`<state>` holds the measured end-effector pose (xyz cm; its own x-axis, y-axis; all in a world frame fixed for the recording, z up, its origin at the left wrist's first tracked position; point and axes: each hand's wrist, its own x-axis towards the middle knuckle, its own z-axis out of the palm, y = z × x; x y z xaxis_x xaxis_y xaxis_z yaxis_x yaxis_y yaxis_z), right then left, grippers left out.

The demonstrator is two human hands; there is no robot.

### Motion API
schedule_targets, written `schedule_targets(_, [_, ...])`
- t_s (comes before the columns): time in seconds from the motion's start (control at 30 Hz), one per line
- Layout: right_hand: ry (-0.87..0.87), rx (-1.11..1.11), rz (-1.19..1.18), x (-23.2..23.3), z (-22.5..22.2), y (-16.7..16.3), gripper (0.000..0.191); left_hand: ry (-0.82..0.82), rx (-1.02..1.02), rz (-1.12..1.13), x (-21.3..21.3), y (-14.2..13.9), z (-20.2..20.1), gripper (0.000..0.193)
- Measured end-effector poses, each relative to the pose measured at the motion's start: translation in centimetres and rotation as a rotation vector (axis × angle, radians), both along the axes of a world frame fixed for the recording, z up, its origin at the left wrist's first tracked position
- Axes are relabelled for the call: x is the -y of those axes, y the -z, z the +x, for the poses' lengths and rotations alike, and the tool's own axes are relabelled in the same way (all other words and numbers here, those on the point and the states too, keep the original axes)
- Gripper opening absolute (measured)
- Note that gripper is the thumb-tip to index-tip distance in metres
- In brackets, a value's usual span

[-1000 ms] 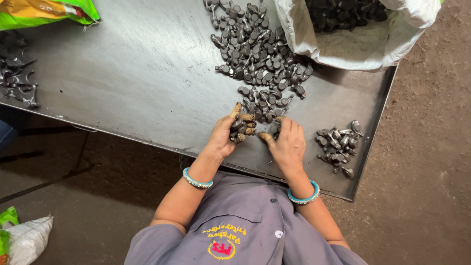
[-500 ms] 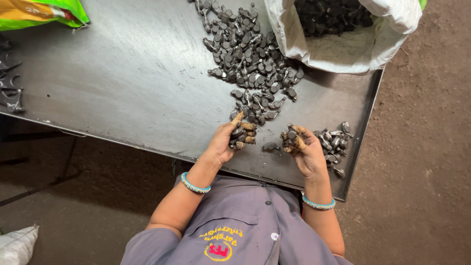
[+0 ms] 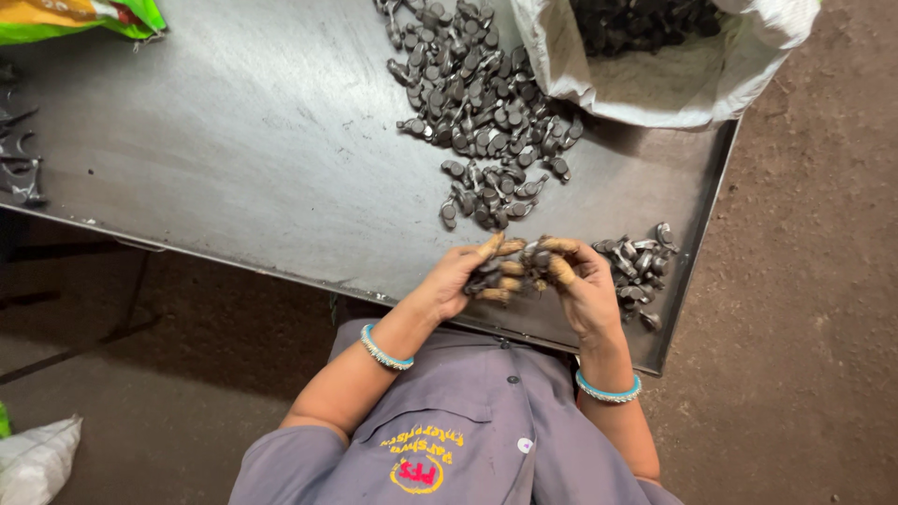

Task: The person sorts small dark metal castings on a metal table, picking items by hand and grouping them into separate piles, and occasionally reaches into a white sack to grab more castings to spread and sort on the table.

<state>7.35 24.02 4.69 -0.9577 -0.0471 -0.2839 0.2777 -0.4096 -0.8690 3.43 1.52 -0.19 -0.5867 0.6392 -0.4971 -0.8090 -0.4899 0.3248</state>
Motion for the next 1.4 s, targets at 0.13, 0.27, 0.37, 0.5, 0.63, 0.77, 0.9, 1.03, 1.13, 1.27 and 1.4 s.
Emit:
schedule_targets(0.13, [-0.112, -0.281, 0.464, 1.7, -0.4, -3.1, 0.021, -0.010, 0.183, 0.056, -1.3, 0.6, 0.0, 0.050])
schedule_targets(0.27, [-0.033, -0.267, 0.727, 3.2, -1.0, -4.8, 0.025, -0.081, 0.105, 0.239, 1.2, 0.7, -1.1, 0.049])
schedule_targets(0.37, [-0.138, -0.416, 1.212, 4.5, -0.7, -4.9, 0.033, -0.133, -0.020, 0.068, 3.7, -0.1, -2.0, 0.043])
schedule_targets(0.5, [-0.181, -0.618, 1.388, 5.3, 0.0, -3.5, 0.037, -0.113, -0.077, 0.032, 4.6, -1.2, -2.7, 0.043])
schedule_targets(0.63, [-0.033, -0.374, 1.097, 3.9, 0.2, -1.3, 0.027, -0.115, 0.005, 0.165, 3.4, -1.5, -3.1, 0.048])
schedule_targets(0.77, [0.103, -0.156, 0.320, 1.9, -0.1, 0.1, 0.023, -0.104, 0.022, 0.094, 2.4, -1.1, -3.1, 0.048])
schedule_targets(0.9, [0.181, -0.081, -0.057, 0.7, 0.0, 0.4, 0.027, -0.044, -0.137, -0.098, 1.1, -0.9, -2.3, 0.041])
schedule_targets(1.03, [0.208, -0.048, -0.165, 0.6, 0.0, 1.1, 0.030, 0.099, -0.170, -0.181, 0.4, -1.4, -1.5, 0.029])
schedule_targets(1.13, [0.205, -0.008, -0.211, 0.7, 0.0, 1.7, 0.027, 0.126, -0.209, -0.197, 0.4, -2.1, -1.2, 0.022])
schedule_targets(1.27, [0.197, 0.057, -0.241, 0.7, 0.0, 2.0, 0.025, 0.164, -0.177, -0.222, 0.6, -2.2, -1.4, 0.022])
schedule_targets(1.4, [0.212, 0.070, -0.229, 0.6, 0.0, 1.6, 0.025, 0.125, -0.219, -0.200, 0.6, -2.3, -1.5, 0.021])
